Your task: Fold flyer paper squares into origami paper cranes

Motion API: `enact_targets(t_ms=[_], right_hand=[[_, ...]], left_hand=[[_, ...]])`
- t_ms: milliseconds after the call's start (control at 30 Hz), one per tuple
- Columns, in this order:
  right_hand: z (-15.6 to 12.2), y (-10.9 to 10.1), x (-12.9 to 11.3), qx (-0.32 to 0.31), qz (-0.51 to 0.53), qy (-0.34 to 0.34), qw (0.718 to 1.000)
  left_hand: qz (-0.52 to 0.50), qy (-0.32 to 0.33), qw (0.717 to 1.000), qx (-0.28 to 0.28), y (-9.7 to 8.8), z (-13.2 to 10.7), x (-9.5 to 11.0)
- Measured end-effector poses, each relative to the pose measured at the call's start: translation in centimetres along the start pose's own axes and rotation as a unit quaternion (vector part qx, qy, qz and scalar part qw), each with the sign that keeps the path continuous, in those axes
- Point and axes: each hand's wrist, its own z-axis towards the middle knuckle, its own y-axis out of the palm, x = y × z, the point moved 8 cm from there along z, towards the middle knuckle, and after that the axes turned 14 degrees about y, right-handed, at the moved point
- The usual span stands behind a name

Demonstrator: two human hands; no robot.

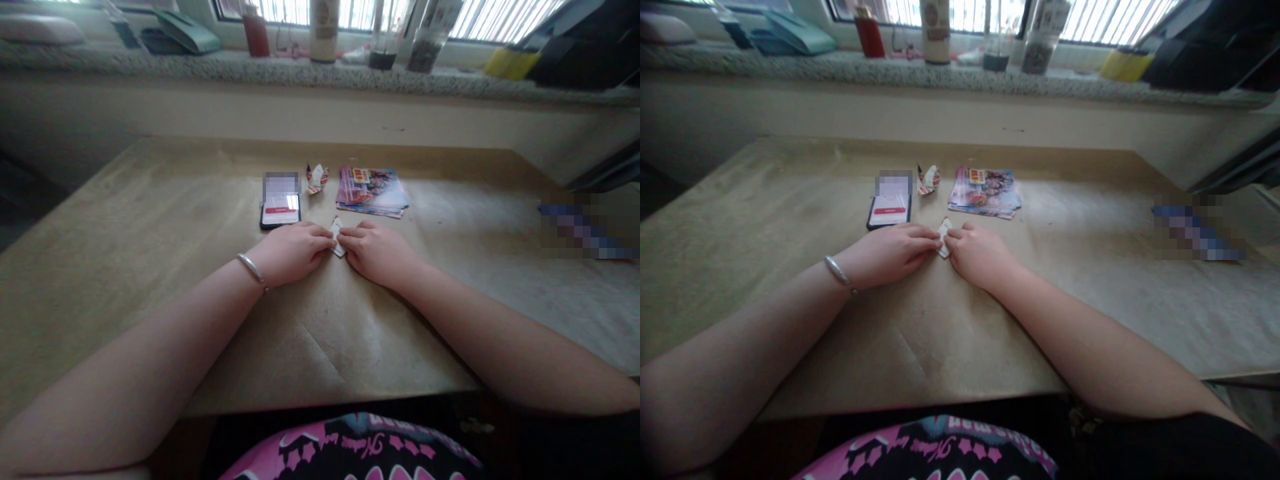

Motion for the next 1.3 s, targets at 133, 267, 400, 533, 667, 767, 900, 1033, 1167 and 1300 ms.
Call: enact_targets(t_ms=[133, 267, 400, 533, 667, 767, 900, 1033, 1167, 1300], right_hand=[[0.3, -0.2, 0.6, 0.007, -0.032, 0.05, 0.998], [0.8, -0.4, 0.9, 0.009, -0.049, 0.07, 0.996], [1.2, -0.2, 1.2, 0.015, -0.047, 0.073, 0.996], [1.5, 0.3, 1.8, 0.026, -0.03, 0.089, 0.995], [1.7, 0.5, 2.1, 0.034, -0.023, 0.094, 0.995], [1.6, 0.3, 1.8, 0.032, -0.027, 0.08, 0.996], [1.2, 0.0, 1.0, 0.001, -0.039, 0.058, 0.998], [0.5, -0.4, 0.8, -0.021, -0.046, 0.069, 0.996], [-0.2, -0.7, 1.6, -0.041, -0.04, 0.074, 0.996], [-0.4, -0.9, 2.5, -0.033, -0.021, 0.065, 0.997]], left_hand=[[-0.005, -0.003, 1.0, -0.002, 0.0, 0.1, -0.1], [-0.005, -0.005, 1.0, -0.003, 0.0, 0.2, -0.1], [-0.009, -0.006, 1.0, -0.004, 0.1, 0.2, -0.2], [-0.006, -0.009, 1.0, -0.002, 0.1, 0.2, -0.4], [0.005, -0.015, 1.0, -0.013, 0.0, 0.0, -0.4], [0.022, -0.016, 0.999, -0.018, -0.1, 0.0, -0.2], [0.041, -0.018, 0.999, -0.013, -0.3, 0.0, 0.1], [0.036, -0.022, 0.999, -0.015, -0.3, -0.1, 0.0], [0.01, -0.032, 0.999, -0.025, -0.4, -0.4, -0.5], [0.007, -0.038, 0.998, -0.041, -0.7, -0.5, -0.8]])
